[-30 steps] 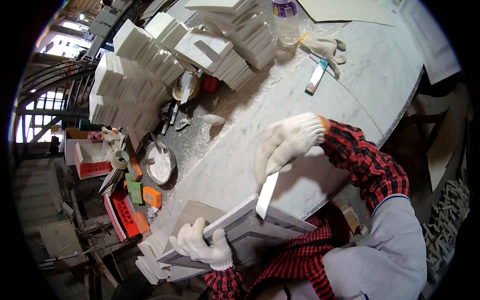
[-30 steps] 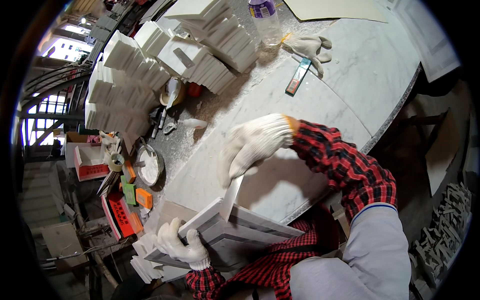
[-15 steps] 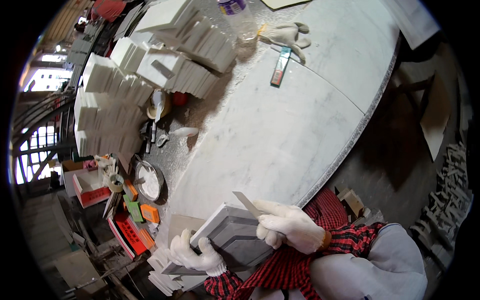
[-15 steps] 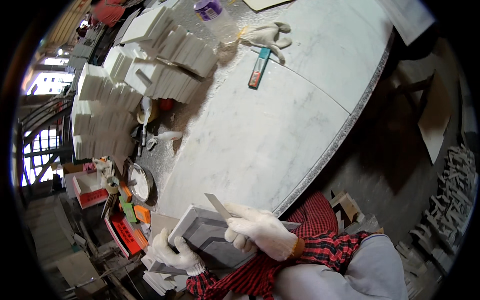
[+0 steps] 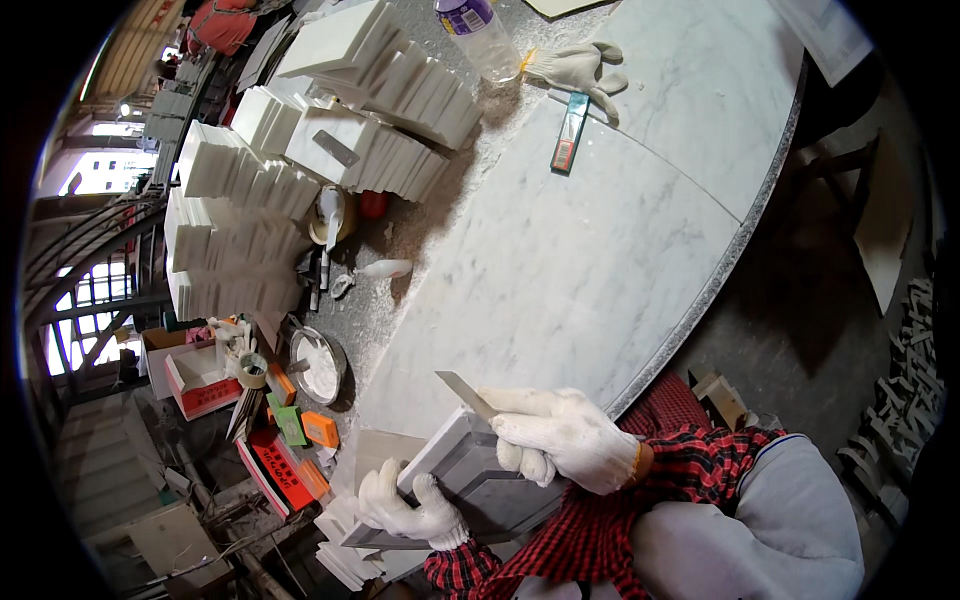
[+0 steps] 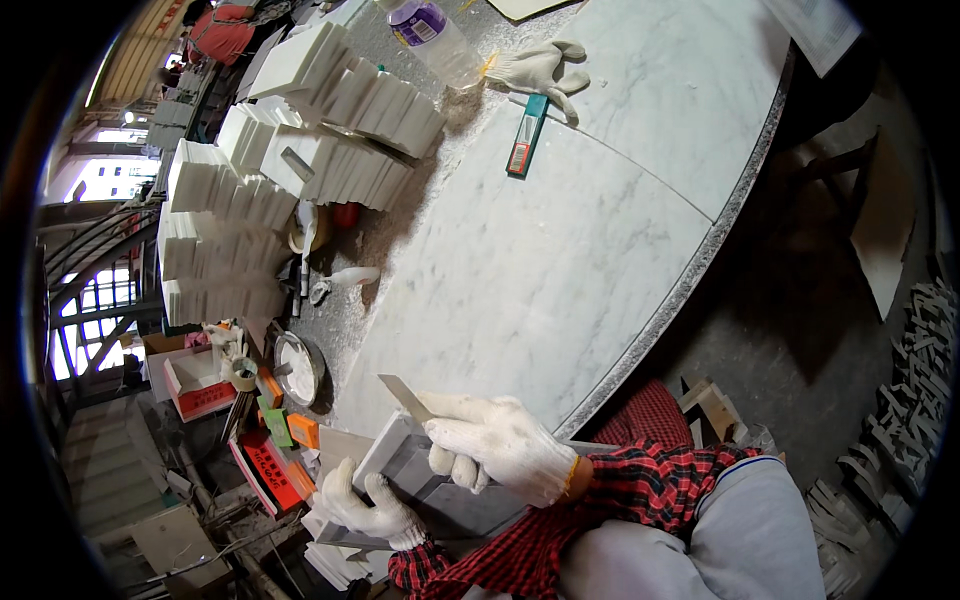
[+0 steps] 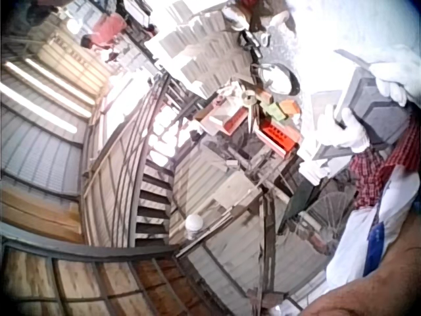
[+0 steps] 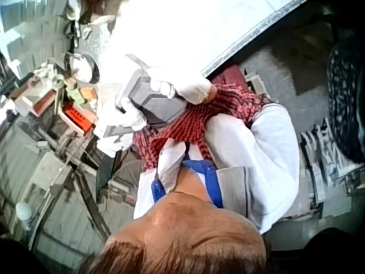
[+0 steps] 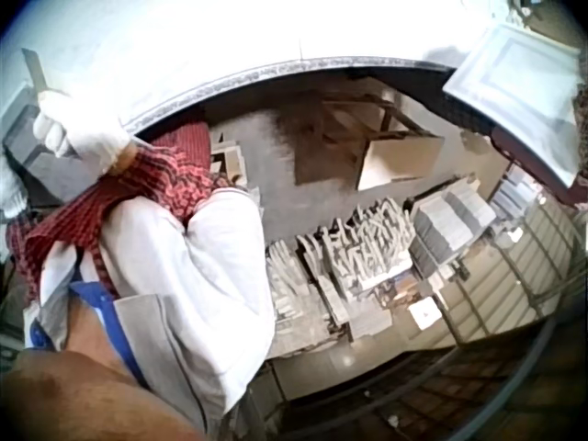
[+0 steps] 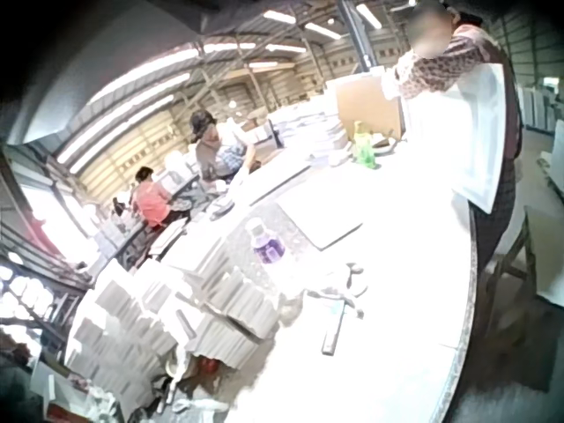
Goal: The person uses a small metal scraper to smooth and clean the edges and corners of a white ceramic tile. They repeatedly scrape along the edges, flip the tile to work on different sides, and occasionally apply a liquid from a small bottle to the surface before scraping again.
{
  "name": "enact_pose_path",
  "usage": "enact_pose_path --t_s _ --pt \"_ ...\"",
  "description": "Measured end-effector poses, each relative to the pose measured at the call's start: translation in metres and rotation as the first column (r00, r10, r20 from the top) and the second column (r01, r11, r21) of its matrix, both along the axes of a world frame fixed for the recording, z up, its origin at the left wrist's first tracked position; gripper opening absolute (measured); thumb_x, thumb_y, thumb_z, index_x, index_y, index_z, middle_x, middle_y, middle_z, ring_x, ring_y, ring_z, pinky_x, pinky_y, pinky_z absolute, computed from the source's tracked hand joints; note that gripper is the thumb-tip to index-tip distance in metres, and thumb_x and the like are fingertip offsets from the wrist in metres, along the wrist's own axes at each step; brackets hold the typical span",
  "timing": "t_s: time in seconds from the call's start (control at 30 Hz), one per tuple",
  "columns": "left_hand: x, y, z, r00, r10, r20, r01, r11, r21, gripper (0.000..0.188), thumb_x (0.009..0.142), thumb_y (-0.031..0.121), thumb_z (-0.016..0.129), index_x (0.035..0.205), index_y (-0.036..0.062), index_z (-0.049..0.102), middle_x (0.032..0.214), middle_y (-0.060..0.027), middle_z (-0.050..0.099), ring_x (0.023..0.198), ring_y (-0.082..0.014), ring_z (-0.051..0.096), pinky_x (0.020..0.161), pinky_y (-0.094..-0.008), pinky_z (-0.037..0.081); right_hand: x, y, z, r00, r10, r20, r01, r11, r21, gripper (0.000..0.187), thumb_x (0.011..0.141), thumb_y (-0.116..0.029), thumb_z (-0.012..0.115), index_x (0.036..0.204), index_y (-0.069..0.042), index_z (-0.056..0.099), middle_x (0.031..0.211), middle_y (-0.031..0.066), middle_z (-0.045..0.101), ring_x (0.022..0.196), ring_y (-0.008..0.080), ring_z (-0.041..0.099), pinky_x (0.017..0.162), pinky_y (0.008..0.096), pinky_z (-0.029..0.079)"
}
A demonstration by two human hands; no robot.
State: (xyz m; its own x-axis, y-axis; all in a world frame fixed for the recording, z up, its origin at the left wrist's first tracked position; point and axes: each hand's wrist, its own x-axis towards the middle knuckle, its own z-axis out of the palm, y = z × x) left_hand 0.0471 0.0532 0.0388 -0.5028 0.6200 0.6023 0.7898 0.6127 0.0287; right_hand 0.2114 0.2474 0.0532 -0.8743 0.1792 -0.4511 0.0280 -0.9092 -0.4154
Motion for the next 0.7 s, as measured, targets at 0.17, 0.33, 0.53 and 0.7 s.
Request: enact_pose_path --t_s 0.17,0.33,0.53,0.7 --pt "0.002 0.002 0.001 0.999 0.018 0.034 -0.019 1.000 0.018 0.058 0.095 0.063 0.055 0.094 0.0068 0.069 0.095 -0.0088 0.060 0.098 -0.0307 0.053 0.092 -0.0481 0.037 0.000 0.002 -0.005 1.000 0.006 -0.024 -0.006 1.000 0.021 0.046 0.100 -0.023 0.053 0.144 -0.006 0.055 0.078 0.0010 0.059 0.062 0.0058 0.049 0.056 0.0219 0.043" --pt "0.003 0.003 0.003 0.999 0.011 0.032 -0.012 1.000 0.016 0.059 0.095 0.064 0.054 0.092 0.0068 0.069 0.094 -0.0094 0.060 0.097 -0.0311 0.053 0.092 -0.0486 0.037 0.004 0.009 -0.006 0.998 0.049 -0.046 -0.044 0.993 0.108 0.048 0.100 -0.023 0.052 0.146 -0.007 0.053 0.074 -0.0007 0.058 0.061 0.0046 0.048 0.056 0.0212 0.041" --pt "0.000 0.001 0.002 1.000 0.006 0.030 -0.007 1.000 0.007 0.060 0.095 0.065 0.054 0.093 0.0069 0.069 0.093 -0.0094 0.060 0.096 -0.0310 0.053 0.093 -0.0482 0.037 0.006 0.011 -0.010 0.996 0.068 -0.053 -0.061 0.990 0.128 0.048 0.101 -0.018 0.050 0.146 -0.003 0.051 0.071 0.0001 0.058 0.058 0.0049 0.046 0.054 0.0215 0.039" --pt "0.001 0.002 0.003 0.999 0.013 0.036 -0.013 1.000 -0.008 0.059 0.095 0.064 0.053 0.094 0.0070 0.069 0.095 -0.0101 0.060 0.097 -0.0316 0.053 0.094 -0.0486 0.036 0.007 0.009 -0.022 0.992 0.088 -0.086 -0.083 0.995 0.062 0.049 0.099 -0.020 0.053 0.146 -0.005 0.052 0.070 -0.0022 0.057 0.056 0.0023 0.044 0.051 0.0196 0.037"
